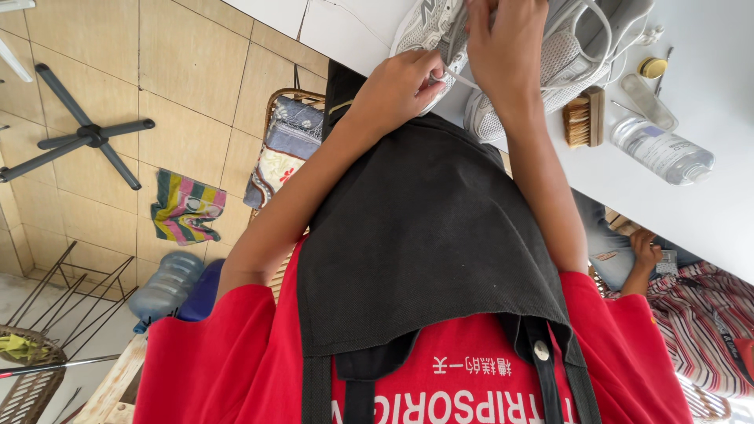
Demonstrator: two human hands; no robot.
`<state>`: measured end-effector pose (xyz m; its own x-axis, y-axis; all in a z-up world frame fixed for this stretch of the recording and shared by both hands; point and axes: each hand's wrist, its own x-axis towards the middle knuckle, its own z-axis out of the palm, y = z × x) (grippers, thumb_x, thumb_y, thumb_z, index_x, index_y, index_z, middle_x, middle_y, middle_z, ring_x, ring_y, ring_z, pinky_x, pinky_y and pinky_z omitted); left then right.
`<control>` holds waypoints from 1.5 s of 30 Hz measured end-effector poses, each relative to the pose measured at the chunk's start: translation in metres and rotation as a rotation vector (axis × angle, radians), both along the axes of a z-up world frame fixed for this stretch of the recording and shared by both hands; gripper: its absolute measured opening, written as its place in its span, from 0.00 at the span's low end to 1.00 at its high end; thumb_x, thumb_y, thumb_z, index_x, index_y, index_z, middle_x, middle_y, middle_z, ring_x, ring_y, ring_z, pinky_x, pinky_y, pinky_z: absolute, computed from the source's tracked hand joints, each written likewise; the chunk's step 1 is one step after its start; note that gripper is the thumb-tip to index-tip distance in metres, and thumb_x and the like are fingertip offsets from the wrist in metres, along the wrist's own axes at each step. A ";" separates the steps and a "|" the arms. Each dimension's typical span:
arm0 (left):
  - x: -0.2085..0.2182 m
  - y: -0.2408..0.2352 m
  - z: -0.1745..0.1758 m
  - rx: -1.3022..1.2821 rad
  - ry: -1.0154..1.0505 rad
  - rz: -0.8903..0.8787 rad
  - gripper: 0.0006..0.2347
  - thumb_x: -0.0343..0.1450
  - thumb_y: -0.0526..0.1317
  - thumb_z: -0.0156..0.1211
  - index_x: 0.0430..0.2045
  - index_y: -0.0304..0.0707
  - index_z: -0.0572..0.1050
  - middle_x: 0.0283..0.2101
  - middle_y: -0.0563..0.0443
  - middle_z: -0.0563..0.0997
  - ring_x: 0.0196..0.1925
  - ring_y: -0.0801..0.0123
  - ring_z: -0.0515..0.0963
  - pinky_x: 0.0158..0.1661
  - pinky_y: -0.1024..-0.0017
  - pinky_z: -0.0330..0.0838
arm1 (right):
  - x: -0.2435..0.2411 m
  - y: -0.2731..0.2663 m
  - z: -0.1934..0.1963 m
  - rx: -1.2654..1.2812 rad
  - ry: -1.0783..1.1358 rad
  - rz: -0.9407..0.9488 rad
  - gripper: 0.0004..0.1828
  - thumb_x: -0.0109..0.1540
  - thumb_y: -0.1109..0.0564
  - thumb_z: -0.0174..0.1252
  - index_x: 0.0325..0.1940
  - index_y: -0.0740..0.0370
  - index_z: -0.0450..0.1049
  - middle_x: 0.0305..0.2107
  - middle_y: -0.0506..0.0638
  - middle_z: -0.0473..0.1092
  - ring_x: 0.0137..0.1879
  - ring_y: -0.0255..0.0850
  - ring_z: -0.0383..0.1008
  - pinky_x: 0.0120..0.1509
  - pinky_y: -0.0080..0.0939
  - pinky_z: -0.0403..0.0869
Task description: The person threads a white shoelace through the eyelets of a white sneaker placed on a white table. They pull the lace through multiple eyelets, adjust the tension, and tie the laces into a knot.
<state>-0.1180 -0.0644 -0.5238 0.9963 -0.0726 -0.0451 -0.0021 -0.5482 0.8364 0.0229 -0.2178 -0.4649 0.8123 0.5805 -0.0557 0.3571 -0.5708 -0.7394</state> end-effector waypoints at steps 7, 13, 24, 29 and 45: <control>-0.001 0.027 0.009 0.301 -0.156 -0.138 0.10 0.79 0.40 0.72 0.48 0.39 0.75 0.49 0.48 0.77 0.48 0.61 0.82 0.31 0.68 0.82 | -0.010 -0.009 0.046 -0.254 -0.290 0.183 0.20 0.78 0.61 0.75 0.69 0.69 0.74 0.49 0.70 0.71 0.22 0.51 0.73 0.28 0.51 0.68; 0.006 0.059 -0.008 0.679 -0.511 -0.261 0.14 0.79 0.49 0.78 0.40 0.52 0.74 0.48 0.58 0.72 0.41 0.73 0.74 0.19 0.74 0.67 | -0.049 -0.030 0.025 -0.287 -0.143 0.346 0.17 0.64 0.53 0.83 0.55 0.50 0.89 0.39 0.44 0.79 0.36 0.46 0.82 0.35 0.52 0.74; 0.029 0.085 0.014 0.095 -0.200 -0.520 0.05 0.82 0.25 0.63 0.43 0.30 0.72 0.48 0.44 0.67 0.50 0.55 0.72 0.42 0.60 0.74 | -0.066 -0.037 0.004 -0.278 -0.228 0.246 0.24 0.68 0.49 0.83 0.65 0.45 0.81 0.38 0.41 0.75 0.33 0.42 0.77 0.29 0.46 0.67; 0.035 0.085 0.012 0.079 -0.286 -0.546 0.06 0.82 0.23 0.63 0.41 0.29 0.73 0.45 0.45 0.70 0.45 0.56 0.72 0.42 0.63 0.73 | -0.068 -0.027 0.014 -0.180 -0.240 0.177 0.20 0.75 0.54 0.76 0.71 0.54 0.82 0.37 0.46 0.71 0.35 0.42 0.77 0.32 0.47 0.70; 0.051 0.053 0.004 0.760 -0.111 -0.487 0.37 0.61 0.72 0.81 0.57 0.57 0.72 0.26 0.56 0.85 0.27 0.53 0.87 0.28 0.59 0.70 | -0.079 -0.041 0.011 -0.299 -0.273 0.102 0.09 0.72 0.57 0.76 0.39 0.56 0.84 0.38 0.44 0.78 0.45 0.46 0.74 0.56 0.49 0.64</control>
